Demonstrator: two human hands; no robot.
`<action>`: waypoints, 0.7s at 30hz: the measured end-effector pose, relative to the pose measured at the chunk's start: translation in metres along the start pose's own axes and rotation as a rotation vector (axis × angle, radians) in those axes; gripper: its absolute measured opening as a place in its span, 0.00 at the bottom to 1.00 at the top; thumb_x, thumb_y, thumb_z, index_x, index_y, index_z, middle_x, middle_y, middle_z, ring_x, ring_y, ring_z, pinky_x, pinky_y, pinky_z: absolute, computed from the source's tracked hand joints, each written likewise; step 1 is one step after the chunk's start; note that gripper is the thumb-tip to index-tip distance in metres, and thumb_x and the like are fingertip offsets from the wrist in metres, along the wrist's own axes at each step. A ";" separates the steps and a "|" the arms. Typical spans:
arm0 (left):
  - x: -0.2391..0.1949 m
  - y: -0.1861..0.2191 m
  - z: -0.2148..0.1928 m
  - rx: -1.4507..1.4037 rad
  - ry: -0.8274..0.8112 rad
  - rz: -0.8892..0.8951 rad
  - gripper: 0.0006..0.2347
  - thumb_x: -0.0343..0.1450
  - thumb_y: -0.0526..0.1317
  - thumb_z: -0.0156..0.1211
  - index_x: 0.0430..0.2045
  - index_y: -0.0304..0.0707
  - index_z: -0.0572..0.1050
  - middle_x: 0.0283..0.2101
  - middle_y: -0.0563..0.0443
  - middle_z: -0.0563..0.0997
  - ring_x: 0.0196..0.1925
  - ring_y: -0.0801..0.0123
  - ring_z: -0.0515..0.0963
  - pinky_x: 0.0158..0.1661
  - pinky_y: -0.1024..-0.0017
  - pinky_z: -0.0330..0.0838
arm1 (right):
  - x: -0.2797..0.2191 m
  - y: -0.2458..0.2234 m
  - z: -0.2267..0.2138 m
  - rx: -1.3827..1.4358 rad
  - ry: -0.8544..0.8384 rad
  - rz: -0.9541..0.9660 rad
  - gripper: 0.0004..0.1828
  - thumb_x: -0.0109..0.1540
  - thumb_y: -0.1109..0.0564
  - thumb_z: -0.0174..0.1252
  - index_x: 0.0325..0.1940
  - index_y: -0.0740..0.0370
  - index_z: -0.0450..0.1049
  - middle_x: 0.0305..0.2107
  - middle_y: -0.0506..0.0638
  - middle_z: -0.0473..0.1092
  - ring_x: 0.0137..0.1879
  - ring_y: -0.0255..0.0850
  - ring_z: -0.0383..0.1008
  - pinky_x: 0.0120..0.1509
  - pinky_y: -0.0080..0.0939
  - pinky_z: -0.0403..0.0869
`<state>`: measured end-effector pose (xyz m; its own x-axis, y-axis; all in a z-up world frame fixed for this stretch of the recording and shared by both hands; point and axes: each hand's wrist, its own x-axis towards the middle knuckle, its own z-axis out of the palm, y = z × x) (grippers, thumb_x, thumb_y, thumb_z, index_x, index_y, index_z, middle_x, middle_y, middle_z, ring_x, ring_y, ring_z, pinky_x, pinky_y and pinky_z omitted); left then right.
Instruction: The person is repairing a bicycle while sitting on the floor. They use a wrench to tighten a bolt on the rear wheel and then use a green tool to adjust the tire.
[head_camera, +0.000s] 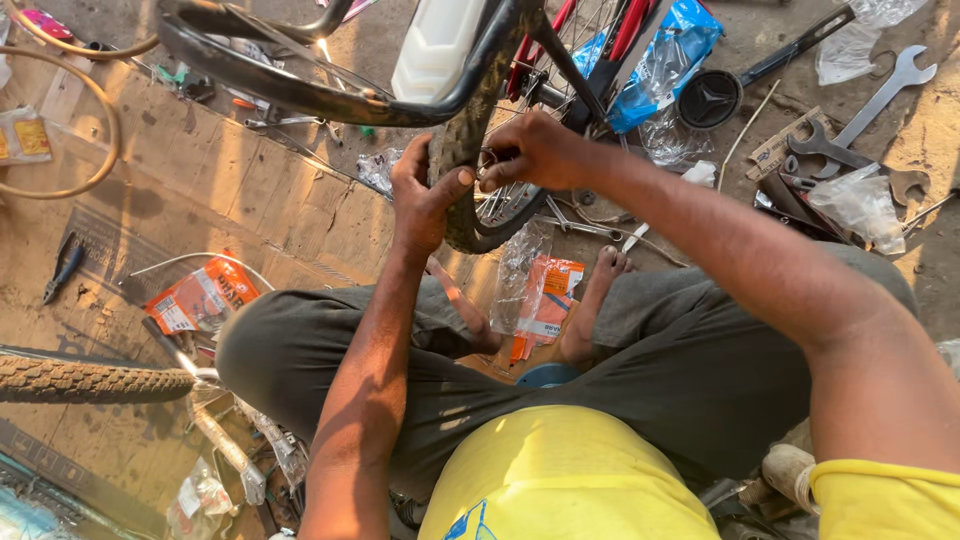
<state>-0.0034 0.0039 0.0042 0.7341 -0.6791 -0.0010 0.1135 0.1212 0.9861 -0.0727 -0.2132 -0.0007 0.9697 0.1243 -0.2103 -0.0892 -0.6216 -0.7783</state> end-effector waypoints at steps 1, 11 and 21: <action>0.002 0.000 -0.001 -0.009 -0.019 0.002 0.27 0.66 0.50 0.74 0.51 0.27 0.74 0.44 0.48 0.82 0.45 0.70 0.81 0.49 0.70 0.77 | -0.005 0.004 0.006 -0.042 0.129 -0.170 0.25 0.58 0.38 0.69 0.41 0.62 0.79 0.31 0.53 0.75 0.40 0.48 0.77 0.45 0.47 0.74; -0.002 -0.001 0.004 0.076 -0.017 0.085 0.23 0.70 0.51 0.69 0.48 0.27 0.76 0.44 0.49 0.82 0.45 0.71 0.79 0.48 0.70 0.76 | -0.023 -0.001 0.046 -0.398 0.771 -0.465 0.24 0.62 0.46 0.69 0.53 0.62 0.71 0.39 0.55 0.72 0.45 0.54 0.76 0.45 0.51 0.74; 0.000 0.004 0.001 0.134 -0.074 -0.020 0.23 0.70 0.54 0.66 0.46 0.29 0.78 0.42 0.48 0.83 0.44 0.71 0.79 0.48 0.70 0.75 | -0.024 -0.003 0.054 -0.545 0.710 -0.552 0.22 0.64 0.58 0.66 0.58 0.67 0.67 0.49 0.59 0.68 0.52 0.54 0.73 0.55 0.53 0.73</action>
<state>-0.0036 0.0040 0.0081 0.6806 -0.7325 -0.0133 0.0336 0.0131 0.9994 -0.1080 -0.1720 -0.0253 0.7709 0.1240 0.6247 0.3491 -0.9027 -0.2516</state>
